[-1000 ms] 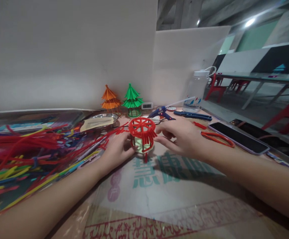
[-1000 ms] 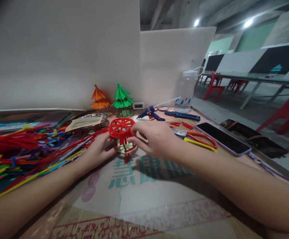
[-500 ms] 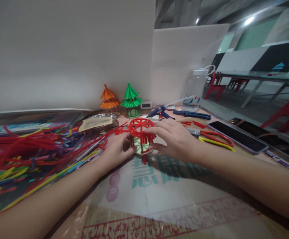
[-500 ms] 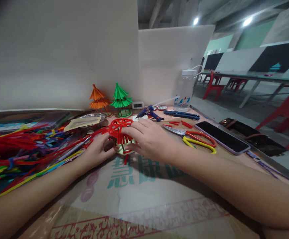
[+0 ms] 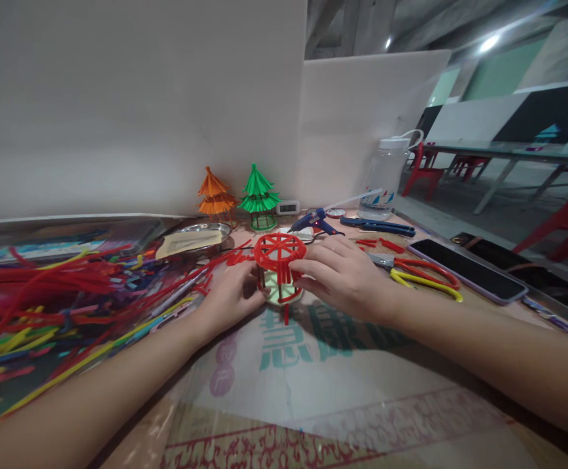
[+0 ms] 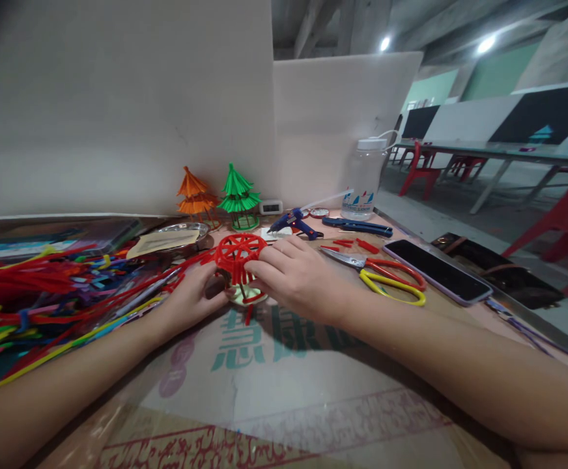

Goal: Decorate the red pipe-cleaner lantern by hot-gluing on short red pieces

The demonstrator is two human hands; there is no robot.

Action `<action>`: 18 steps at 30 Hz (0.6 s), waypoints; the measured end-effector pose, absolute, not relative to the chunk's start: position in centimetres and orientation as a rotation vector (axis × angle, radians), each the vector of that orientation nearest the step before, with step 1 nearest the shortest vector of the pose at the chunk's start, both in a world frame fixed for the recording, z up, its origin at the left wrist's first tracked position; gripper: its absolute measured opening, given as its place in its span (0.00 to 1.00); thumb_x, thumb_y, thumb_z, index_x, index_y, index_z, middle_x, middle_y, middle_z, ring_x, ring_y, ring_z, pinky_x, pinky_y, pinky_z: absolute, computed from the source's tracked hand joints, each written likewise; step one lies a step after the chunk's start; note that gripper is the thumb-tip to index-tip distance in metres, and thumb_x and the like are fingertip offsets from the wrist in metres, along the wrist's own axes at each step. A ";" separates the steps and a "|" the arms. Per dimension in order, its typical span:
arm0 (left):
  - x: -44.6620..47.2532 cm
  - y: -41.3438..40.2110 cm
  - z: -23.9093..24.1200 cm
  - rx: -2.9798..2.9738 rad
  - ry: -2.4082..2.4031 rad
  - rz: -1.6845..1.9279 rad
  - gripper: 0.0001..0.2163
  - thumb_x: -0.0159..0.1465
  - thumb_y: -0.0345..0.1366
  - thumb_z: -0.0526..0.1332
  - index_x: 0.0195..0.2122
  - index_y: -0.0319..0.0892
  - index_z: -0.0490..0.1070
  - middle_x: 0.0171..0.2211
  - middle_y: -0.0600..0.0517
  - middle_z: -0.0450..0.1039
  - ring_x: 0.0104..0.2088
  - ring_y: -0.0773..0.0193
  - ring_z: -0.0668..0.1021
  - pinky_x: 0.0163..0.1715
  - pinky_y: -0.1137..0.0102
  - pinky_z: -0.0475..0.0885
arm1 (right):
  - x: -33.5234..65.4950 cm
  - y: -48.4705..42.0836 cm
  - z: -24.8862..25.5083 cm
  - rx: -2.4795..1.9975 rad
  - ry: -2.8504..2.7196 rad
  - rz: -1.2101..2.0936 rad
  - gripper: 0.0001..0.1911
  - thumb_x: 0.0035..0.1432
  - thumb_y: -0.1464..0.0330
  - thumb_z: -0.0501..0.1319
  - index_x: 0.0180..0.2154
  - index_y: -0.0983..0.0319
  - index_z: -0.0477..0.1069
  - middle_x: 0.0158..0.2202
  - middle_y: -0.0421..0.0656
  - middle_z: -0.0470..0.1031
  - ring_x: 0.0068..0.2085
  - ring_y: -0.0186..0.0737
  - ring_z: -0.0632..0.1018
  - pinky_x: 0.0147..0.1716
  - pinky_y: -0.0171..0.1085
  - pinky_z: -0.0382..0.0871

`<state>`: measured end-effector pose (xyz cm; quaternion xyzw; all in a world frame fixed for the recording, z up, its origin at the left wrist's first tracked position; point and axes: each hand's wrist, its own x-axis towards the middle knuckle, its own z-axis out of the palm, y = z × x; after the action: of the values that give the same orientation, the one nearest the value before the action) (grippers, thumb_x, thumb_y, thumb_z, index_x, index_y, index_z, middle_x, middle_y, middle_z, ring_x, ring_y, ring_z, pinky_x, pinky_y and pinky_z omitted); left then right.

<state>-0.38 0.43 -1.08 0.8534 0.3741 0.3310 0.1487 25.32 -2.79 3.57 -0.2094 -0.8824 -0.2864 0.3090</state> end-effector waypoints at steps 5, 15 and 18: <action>-0.5 0.6 -1.4 2.448 1.090 0.950 0.13 0.60 0.33 0.63 0.47 0.42 0.73 0.41 0.47 0.79 0.41 0.55 0.80 0.45 0.62 0.75 | 25.4 -2.7 3.3 -0.557 -2.347 -0.753 0.11 0.70 0.68 0.58 0.49 0.64 0.75 0.41 0.49 0.79 0.43 0.46 0.73 0.47 0.44 0.66; -0.8 0.4 -1.2 2.616 1.132 0.977 0.13 0.64 0.38 0.62 0.50 0.43 0.72 0.47 0.43 0.78 0.49 0.48 0.78 0.52 0.55 0.71 | 26.1 -1.9 5.6 -0.592 -2.235 -0.369 0.12 0.71 0.71 0.56 0.46 0.62 0.78 0.37 0.47 0.78 0.38 0.42 0.75 0.38 0.40 0.68; -1.0 0.2 -1.1 2.666 1.135 0.995 0.14 0.65 0.39 0.60 0.51 0.43 0.71 0.51 0.43 0.77 0.51 0.48 0.77 0.53 0.55 0.71 | 26.6 -1.8 6.8 -0.631 -2.336 -0.231 0.12 0.71 0.70 0.57 0.46 0.60 0.79 0.37 0.46 0.78 0.38 0.40 0.76 0.37 0.39 0.68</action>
<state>-0.96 0.25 -1.11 0.8696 0.3702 0.3245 0.0392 26.57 -1.76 6.80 -0.2435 -0.9009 -0.0891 0.3481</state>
